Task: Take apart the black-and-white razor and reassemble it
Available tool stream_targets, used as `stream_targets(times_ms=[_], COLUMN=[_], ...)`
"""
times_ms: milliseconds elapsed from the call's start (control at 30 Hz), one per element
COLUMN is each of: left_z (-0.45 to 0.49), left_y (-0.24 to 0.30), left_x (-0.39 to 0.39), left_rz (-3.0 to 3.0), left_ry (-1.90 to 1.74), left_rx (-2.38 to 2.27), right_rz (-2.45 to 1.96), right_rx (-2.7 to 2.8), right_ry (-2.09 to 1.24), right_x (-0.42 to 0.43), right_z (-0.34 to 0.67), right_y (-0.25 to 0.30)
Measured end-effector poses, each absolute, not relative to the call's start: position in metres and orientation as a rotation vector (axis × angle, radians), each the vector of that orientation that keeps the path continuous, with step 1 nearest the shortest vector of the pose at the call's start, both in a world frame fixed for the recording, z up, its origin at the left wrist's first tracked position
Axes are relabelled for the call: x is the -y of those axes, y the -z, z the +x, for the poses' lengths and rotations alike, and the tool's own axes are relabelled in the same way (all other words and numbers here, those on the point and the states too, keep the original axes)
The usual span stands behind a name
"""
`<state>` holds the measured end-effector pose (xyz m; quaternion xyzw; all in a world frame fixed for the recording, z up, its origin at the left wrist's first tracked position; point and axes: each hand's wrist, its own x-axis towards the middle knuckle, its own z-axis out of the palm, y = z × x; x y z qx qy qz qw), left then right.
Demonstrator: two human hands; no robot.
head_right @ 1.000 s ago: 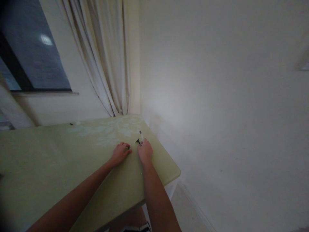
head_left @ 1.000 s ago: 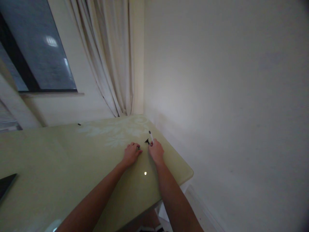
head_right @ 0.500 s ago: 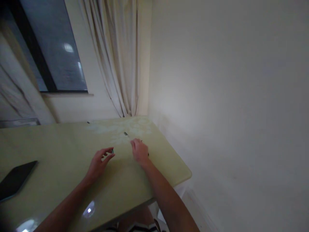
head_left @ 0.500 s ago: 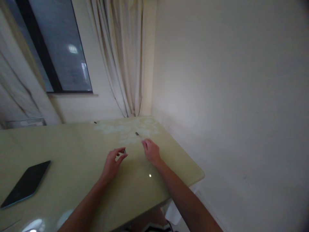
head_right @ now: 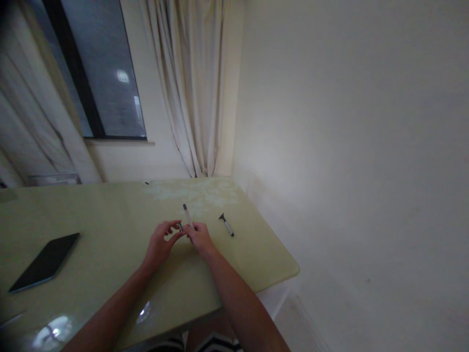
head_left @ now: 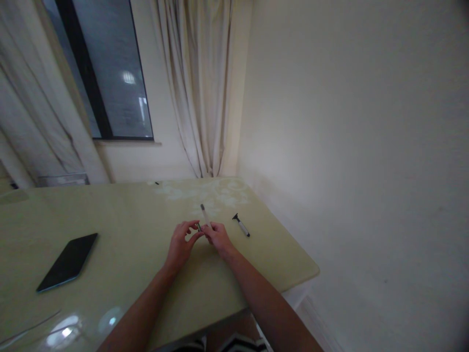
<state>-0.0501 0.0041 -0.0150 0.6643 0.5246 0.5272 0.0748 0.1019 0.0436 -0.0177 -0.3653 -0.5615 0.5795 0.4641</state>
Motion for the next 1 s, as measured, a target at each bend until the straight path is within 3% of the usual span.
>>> stream_targets(times_ms=[267,1000], left_z=[-0.0486,-0.0472], left_y=[0.0179,0.0138], left_x=[-0.0059,-0.0001], left_rz=[1.810,1.847], left_ry=[-1.511,-1.507], left_rx=[-1.442,-1.336], right_rz=[-0.992,-0.844], right_rx=[1.361,1.325], right_ry=[-1.278,-1.518], right_x=[-0.0505,-0.0459], right_z=[0.1047,0.1067], right_y=[0.0176,0.0118])
